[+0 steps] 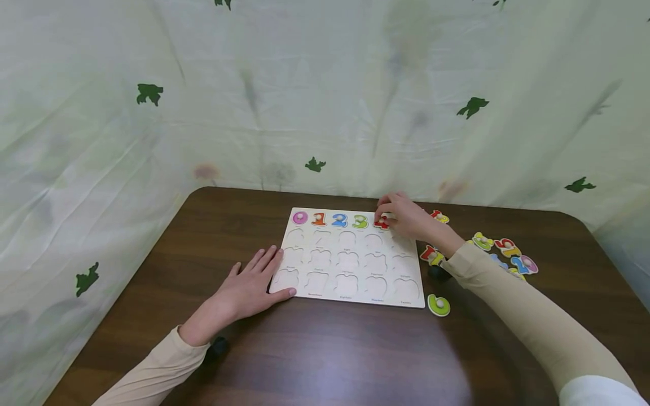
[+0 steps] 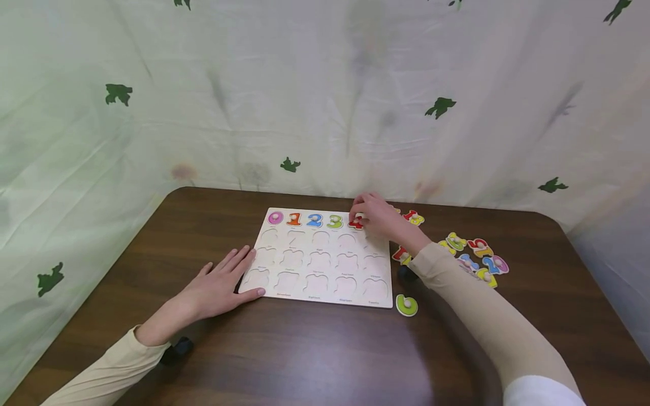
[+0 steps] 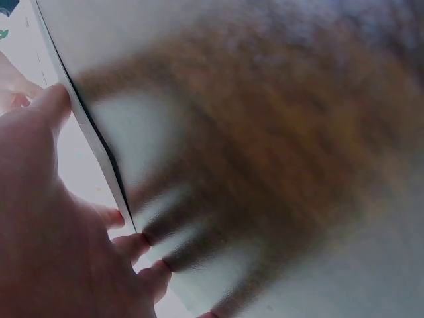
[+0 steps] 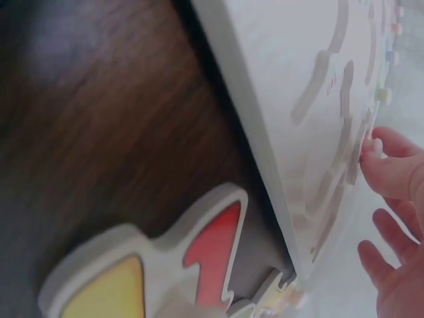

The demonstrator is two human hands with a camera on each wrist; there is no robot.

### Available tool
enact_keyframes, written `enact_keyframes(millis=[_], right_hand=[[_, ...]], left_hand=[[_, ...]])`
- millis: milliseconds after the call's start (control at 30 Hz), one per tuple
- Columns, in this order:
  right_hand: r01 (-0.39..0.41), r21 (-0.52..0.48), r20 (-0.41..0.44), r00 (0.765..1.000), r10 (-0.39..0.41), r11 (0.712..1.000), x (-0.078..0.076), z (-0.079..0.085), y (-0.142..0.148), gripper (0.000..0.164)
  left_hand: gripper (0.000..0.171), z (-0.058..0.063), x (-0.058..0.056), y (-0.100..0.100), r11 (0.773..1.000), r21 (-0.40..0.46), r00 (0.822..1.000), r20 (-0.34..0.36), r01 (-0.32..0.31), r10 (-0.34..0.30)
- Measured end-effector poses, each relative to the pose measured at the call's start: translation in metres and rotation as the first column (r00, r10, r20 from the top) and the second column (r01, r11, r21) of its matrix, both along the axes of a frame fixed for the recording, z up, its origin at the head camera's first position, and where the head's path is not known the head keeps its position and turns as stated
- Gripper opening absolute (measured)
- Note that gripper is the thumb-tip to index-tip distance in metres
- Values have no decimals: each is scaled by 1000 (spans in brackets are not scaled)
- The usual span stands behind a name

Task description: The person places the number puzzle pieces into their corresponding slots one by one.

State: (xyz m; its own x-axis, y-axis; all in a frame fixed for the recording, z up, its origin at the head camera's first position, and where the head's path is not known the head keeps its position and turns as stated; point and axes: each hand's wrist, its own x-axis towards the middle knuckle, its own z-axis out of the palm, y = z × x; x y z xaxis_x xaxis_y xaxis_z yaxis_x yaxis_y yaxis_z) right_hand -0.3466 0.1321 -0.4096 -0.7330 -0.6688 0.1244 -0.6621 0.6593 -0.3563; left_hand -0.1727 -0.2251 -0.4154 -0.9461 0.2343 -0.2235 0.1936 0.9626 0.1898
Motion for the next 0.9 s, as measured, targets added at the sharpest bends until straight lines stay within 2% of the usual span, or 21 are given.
enact_keyframes(millis=[200,433,567,900], right_hand=[[60,-53,85,995,-55,997,-1,0,1,17],[114,-15,80,990,-112,993,-3,-6,2,7],[122,-12,80,989,-121,992,-3,-6,3,7],[111,-95,186,978,-92,989,13,15,23,19]], left_hand=[[97,3,0,1,1000,5,1000,-6,3,-3],[96,4,1,1,1000,-2,1000,-9,6,-6],[97,2,0,1,1000,-4,1000,-9,5,-6],[98,0,0,-1,1000,-3,1000,-4,1,-1]])
